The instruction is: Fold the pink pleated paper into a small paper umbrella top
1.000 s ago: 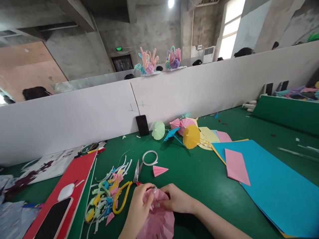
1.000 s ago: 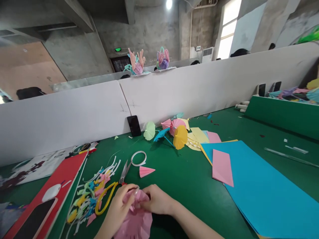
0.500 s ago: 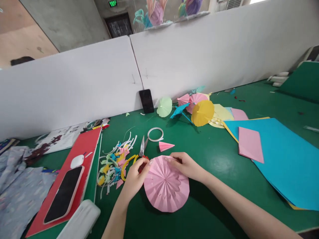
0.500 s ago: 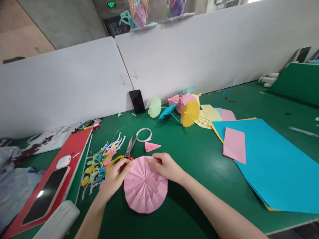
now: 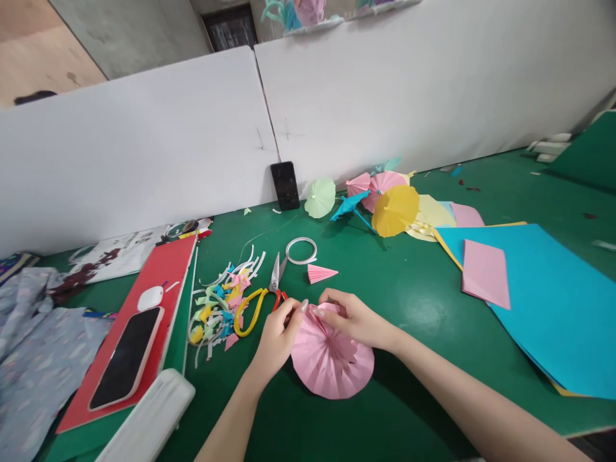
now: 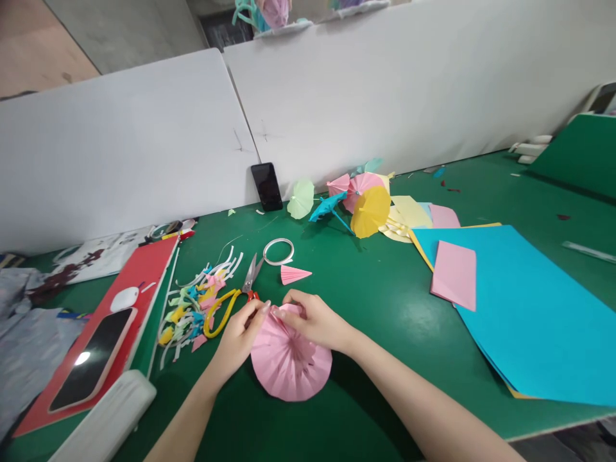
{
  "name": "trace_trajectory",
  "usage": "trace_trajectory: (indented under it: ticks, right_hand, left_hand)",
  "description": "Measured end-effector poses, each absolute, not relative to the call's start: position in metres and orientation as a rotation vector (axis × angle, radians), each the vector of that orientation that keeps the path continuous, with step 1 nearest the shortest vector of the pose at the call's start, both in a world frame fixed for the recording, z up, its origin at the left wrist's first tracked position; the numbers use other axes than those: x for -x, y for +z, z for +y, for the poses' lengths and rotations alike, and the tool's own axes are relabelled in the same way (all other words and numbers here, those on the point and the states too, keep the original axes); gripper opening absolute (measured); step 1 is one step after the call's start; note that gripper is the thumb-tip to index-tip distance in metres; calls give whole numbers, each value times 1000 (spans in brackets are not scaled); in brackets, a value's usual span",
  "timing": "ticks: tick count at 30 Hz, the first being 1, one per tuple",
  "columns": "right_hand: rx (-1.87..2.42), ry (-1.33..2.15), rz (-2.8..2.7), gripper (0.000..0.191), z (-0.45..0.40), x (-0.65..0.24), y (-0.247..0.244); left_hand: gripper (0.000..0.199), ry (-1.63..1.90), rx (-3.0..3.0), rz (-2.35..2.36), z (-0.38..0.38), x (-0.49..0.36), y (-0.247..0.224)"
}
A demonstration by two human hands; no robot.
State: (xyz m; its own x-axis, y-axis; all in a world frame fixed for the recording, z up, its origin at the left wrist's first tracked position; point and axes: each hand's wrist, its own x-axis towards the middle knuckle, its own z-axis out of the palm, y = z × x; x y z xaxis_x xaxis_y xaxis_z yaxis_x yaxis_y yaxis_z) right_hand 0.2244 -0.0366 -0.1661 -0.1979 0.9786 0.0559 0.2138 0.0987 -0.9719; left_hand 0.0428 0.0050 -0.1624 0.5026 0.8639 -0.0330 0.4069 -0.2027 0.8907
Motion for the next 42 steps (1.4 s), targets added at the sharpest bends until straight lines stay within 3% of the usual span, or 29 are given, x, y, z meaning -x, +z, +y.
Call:
trace_trajectory:
  ticks: [3,15,24,33,42]
  right_hand:
    - [1215,1187,-1533,20,-36,-222,-169]
    - [1131,1351,-1495,20,-39,-215,-163]
    - [1170,1303,-1317,25,-34,-222,-163]
    - [1141,1288,-1335,38,-32,-228,-160]
    - [1139,1251,-1398,35,-34,-229,-160]
  left_hand:
    - [21,680,-1767,1072,2,-45,-169]
    - [22,747,-1712,981,2,-43,-163]
    - [47,578,-1765,892,5,-30,-145]
    - [34,524,-1732,1049,11,-29,-137]
    - [30,527,-1754,1062,8,-28,-138]
